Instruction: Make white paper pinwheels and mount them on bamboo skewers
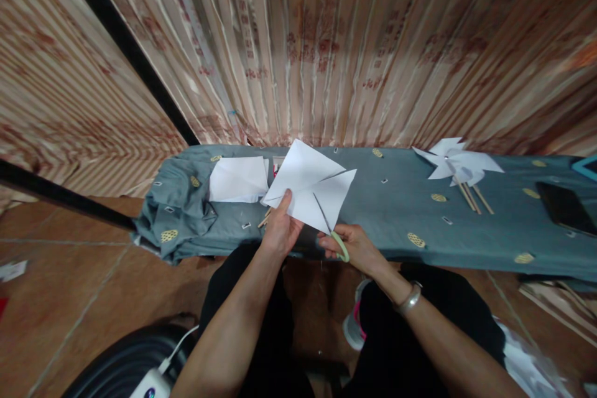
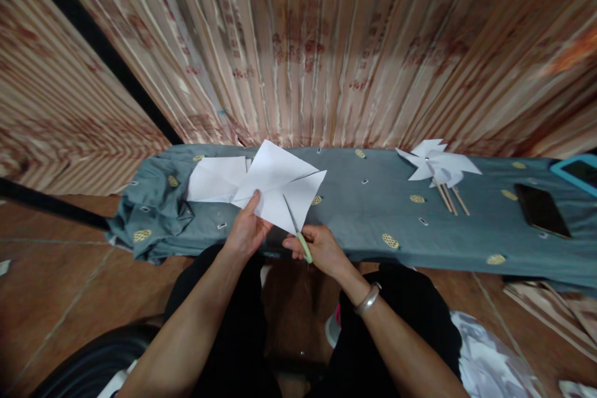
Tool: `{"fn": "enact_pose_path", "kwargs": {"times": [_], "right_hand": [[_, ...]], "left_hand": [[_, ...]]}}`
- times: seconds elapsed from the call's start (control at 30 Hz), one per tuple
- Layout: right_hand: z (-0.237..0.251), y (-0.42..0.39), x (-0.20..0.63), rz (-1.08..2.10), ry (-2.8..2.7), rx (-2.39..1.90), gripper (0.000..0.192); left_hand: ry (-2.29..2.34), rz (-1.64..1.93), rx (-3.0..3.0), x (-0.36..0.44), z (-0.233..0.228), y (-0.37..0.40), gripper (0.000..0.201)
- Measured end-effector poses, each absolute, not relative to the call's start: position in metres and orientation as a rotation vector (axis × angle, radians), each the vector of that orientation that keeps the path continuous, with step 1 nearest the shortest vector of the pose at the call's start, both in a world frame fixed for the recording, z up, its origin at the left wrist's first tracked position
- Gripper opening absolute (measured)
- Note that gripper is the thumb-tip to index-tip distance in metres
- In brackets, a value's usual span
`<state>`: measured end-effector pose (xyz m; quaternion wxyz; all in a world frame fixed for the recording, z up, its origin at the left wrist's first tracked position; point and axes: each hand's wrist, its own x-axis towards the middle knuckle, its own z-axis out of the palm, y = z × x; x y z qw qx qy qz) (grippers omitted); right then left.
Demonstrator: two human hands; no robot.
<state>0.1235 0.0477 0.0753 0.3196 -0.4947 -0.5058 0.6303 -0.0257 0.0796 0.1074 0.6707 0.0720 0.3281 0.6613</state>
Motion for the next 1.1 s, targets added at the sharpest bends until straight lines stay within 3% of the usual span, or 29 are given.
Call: {"fn": "enact_pose_path", "kwargs": {"times": [1.1], "right_hand": [[0.0752, 0.0482, 0.1246, 1.667, -1.323, -1.265, 0.046]], "left_hand": [[0.745, 1.515, 0.12, -0.0196, 0.1066, 0.0817, 0.03]]}}
